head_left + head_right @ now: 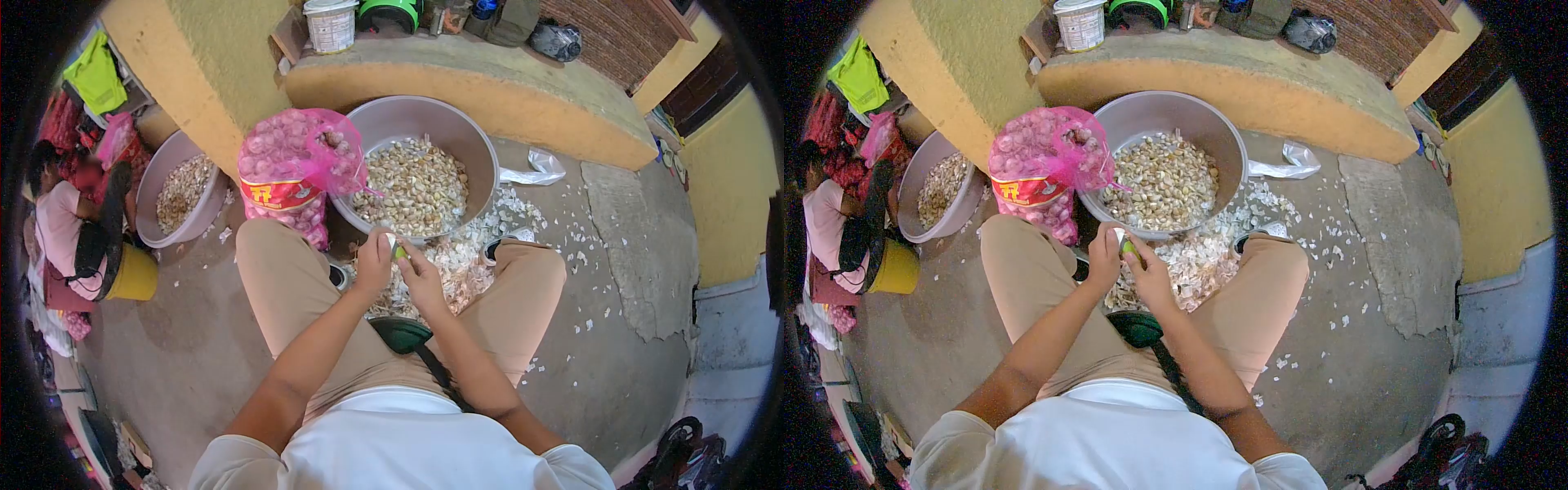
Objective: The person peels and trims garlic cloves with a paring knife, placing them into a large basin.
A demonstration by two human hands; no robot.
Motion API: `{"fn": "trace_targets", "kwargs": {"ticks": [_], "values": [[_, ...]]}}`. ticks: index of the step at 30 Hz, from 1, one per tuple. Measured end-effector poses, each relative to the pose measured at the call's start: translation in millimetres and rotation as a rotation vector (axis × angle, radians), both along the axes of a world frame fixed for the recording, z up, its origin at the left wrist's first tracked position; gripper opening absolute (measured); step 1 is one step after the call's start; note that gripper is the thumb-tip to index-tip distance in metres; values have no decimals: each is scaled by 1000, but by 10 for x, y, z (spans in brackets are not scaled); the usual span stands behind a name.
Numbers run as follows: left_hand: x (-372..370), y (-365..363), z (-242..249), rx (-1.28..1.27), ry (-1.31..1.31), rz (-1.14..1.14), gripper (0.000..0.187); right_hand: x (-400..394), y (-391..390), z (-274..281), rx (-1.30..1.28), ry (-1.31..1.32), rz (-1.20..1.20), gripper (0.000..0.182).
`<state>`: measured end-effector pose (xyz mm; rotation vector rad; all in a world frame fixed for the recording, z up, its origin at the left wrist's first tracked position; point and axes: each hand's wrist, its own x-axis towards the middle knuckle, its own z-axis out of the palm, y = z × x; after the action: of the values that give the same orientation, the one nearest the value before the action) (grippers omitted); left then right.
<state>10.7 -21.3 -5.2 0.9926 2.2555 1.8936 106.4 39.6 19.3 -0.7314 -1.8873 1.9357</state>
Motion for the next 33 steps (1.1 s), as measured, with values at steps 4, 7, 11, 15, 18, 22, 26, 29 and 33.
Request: {"fn": "trace_targets", "kwargs": {"ticks": [4,7,11,15,18,22,26,29,33], "values": [[-36,-10,-40,-39,116,2,34,-9,17,-115,73,70,-8,37],[-106,-53,-28,6,-618,-288,34,29,120,-29,-6,21,53,35],[-125,-31,32,63,-1064,-387,33,53,170,23,-30,-7,89,34],[-40,-26,-73,-116,-533,-139,32,8,107,-72,-105,14,-6,33],[41,-4,47,-182,-122,-3,31,-27,34,-103,-114,4,-73,33],[-1,-2,39,-249,63,16,32,-19,16,-42,20,-85,-97,33],[-124,18,-109,-158,-533,-178,33,8,143,-123,162,-61,-22,33],[-133,14,64,37,-1202,-351,31,-6,127,-114,117,24,-10,32],[-103,-9,73,175,-1487,-504,28,-10,86,-66,4,6,-19,32]]}}
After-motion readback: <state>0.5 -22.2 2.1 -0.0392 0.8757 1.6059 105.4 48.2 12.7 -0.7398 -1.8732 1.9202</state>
